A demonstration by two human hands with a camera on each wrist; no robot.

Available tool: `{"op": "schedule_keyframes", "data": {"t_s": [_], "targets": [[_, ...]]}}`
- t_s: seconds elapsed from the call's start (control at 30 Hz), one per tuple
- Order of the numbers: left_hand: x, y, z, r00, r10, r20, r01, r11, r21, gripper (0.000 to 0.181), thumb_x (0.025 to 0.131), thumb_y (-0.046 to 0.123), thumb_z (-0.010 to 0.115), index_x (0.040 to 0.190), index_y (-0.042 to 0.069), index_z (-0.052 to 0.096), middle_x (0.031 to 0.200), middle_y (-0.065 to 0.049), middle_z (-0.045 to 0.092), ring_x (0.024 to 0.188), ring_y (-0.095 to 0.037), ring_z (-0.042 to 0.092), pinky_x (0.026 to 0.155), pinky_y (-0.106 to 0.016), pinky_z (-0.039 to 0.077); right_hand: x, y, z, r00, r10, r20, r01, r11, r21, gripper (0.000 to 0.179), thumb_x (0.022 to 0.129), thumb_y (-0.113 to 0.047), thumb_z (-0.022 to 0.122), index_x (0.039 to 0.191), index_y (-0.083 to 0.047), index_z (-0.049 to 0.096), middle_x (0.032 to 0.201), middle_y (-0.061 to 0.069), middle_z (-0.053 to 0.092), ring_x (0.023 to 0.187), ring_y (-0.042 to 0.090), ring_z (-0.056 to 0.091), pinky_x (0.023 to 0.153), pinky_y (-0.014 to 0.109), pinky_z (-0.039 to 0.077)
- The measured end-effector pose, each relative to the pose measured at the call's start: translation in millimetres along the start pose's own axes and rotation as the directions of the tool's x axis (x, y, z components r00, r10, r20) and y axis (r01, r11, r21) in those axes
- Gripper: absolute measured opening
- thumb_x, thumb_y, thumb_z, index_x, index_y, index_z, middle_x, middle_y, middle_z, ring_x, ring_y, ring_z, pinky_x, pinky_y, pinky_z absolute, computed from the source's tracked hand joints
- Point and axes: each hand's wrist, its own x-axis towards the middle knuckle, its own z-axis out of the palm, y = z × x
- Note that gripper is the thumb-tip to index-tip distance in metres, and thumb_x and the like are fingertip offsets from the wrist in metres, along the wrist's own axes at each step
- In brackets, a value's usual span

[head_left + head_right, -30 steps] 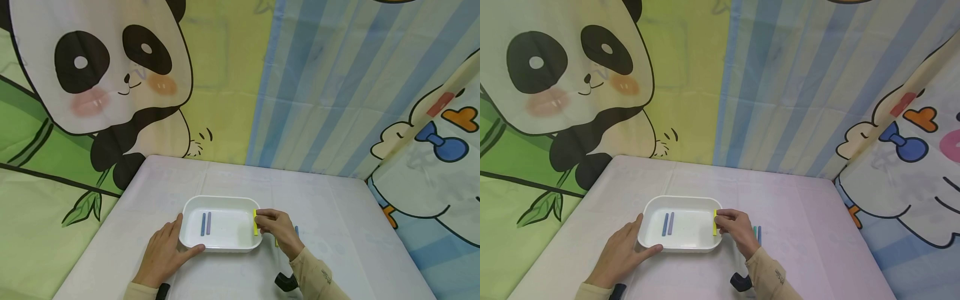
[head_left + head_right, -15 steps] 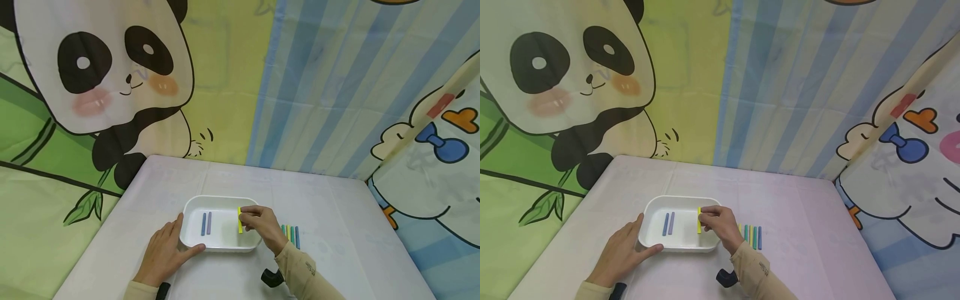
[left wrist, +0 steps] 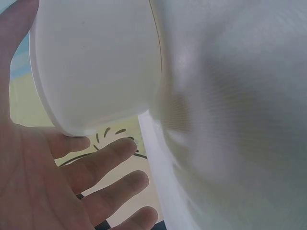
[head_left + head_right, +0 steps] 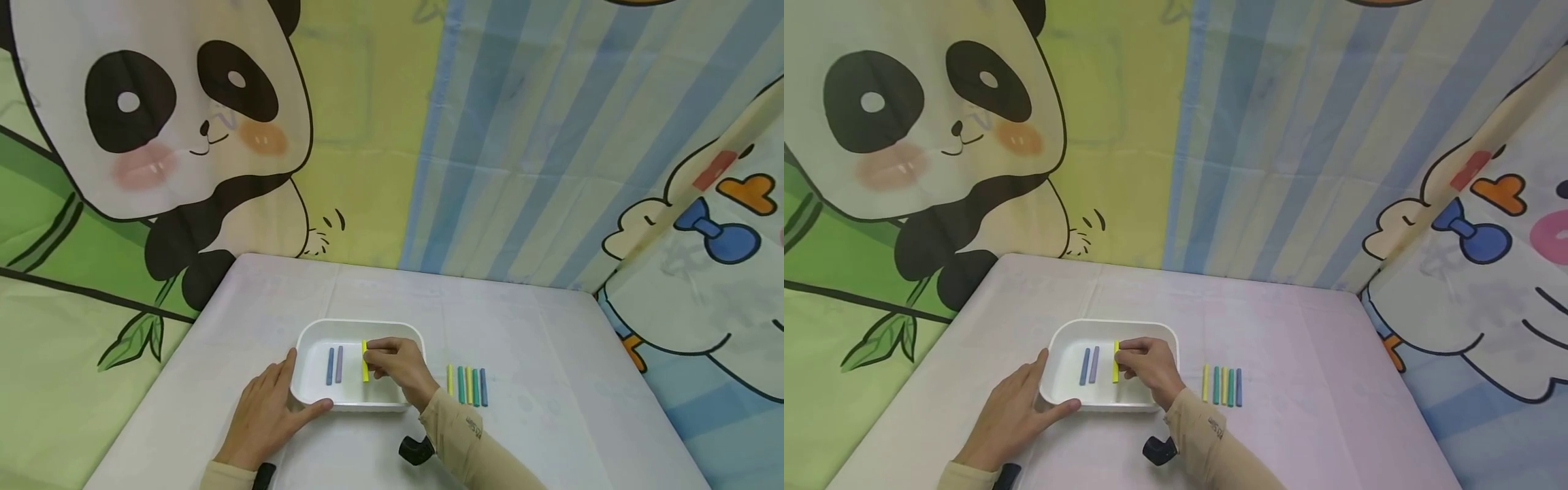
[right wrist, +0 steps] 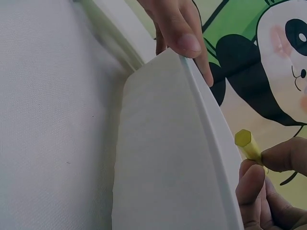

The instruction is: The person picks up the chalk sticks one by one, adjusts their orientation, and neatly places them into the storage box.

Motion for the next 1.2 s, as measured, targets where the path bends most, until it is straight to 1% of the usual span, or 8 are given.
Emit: {"op": "schedule_keyframes", "data": {"t_s": [0.2,0.43,0.6,0.77,0.87,1.0,1.2], "targets": [[-0.8,1.6,-1.2,1.000,-0.010,0.013,0.009,1.000,0.006,0.123,0.075,0.086,0.060,0.156,-0.002,0.033,0.133,-0.023,0.055,0.121,-0.041,0.053,0.106,-0.061,0.039,9.1,2.1,13.2,0.999,0.030,-0.033,-0.030,1.000,0.001,0.031,0.085,-0.012,0.077,0.113,0.002,0.072,0.093,0.010,0.073,0.079,0.021,0.069,0.070,0.033,0.060],[-1.1,2.1,-0.9,1.000,-0.004,0.009,0.004,1.000,0.008,0.122,0.075,0.086,0.060,0.156,-0.002,0.033,0.133,-0.024,0.055,0.121,-0.041,0.054,0.105,-0.061,0.040,20.5,7.6,22.7,0.996,0.071,-0.061,-0.073,0.997,-0.016,0.028,0.084,-0.010,0.078,0.110,0.001,0.073,0.090,0.009,0.073,0.077,0.019,0.069,0.070,0.033,0.061],[-1.0,1.5,-1.0,1.000,0.000,0.006,0.000,1.000,0.009,0.121,0.075,0.085,0.061,0.156,-0.002,0.033,0.134,-0.024,0.055,0.121,-0.041,0.054,0.105,-0.061,0.040,26.4,7.5,27.7,0.994,0.090,-0.068,-0.093,0.995,-0.039,0.027,0.085,-0.009,0.077,0.110,0.001,0.073,0.089,0.007,0.073,0.075,0.017,0.069,0.068,0.031,0.060],[-0.8,-0.4,-0.7,1.000,0.014,-0.012,-0.014,1.000,0.006,0.120,0.076,0.084,0.062,0.156,-0.001,0.034,0.133,-0.023,0.056,0.121,-0.040,0.054,0.104,-0.060,0.040,33.6,6.7,33.2,0.992,0.108,-0.060,-0.112,0.992,-0.059,0.026,0.084,-0.008,0.078,0.108,0.002,0.073,0.088,0.007,0.072,0.073,0.016,0.068,0.065,0.028,0.059],[-0.4,-1.3,0.0,1.000,0.019,-0.018,-0.018,1.000,0.002,0.119,0.077,0.084,0.062,0.156,-0.001,0.034,0.133,-0.023,0.056,0.121,-0.040,0.054,0.105,-0.058,0.040,37.6,6.9,37.3,0.992,0.111,-0.068,-0.116,0.990,-0.084,0.024,0.084,-0.006,0.078,0.106,0.002,0.074,0.085,0.007,0.072,0.070,0.015,0.067,0.063,0.027,0.059],[-0.1,-0.9,0.4,1.000,0.015,-0.011,-0.015,1.000,0.001,0.119,0.077,0.084,0.062,0.156,0.000,0.033,0.133,-0.023,0.056,0.122,-0.040,0.054,0.105,-0.059,0.040,41.9,8.4,41.9,0.989,0.108,-0.101,-0.121,0.985,-0.123,0.019,0.082,-0.004,0.078,0.100,0.002,0.075,0.078,0.007,0.071,0.064,0.013,0.064,0.059,0.026,0.058],[0.2,-0.2,-0.1,1.000,0.008,-0.007,-0.008,1.000,0.002,0.119,0.076,0.084,0.062,0.156,0.000,0.033,0.132,-0.022,0.056,0.120,-0.040,0.054,0.105,-0.059,0.040,48.1,14.1,45.3,0.982,0.128,-0.136,-0.152,0.971,-0.185,0.014,0.081,-0.003,0.079,0.094,-0.001,0.075,0.070,0.006,0.069,0.059,0.013,0.062,0.057,0.025,0.054]]}}
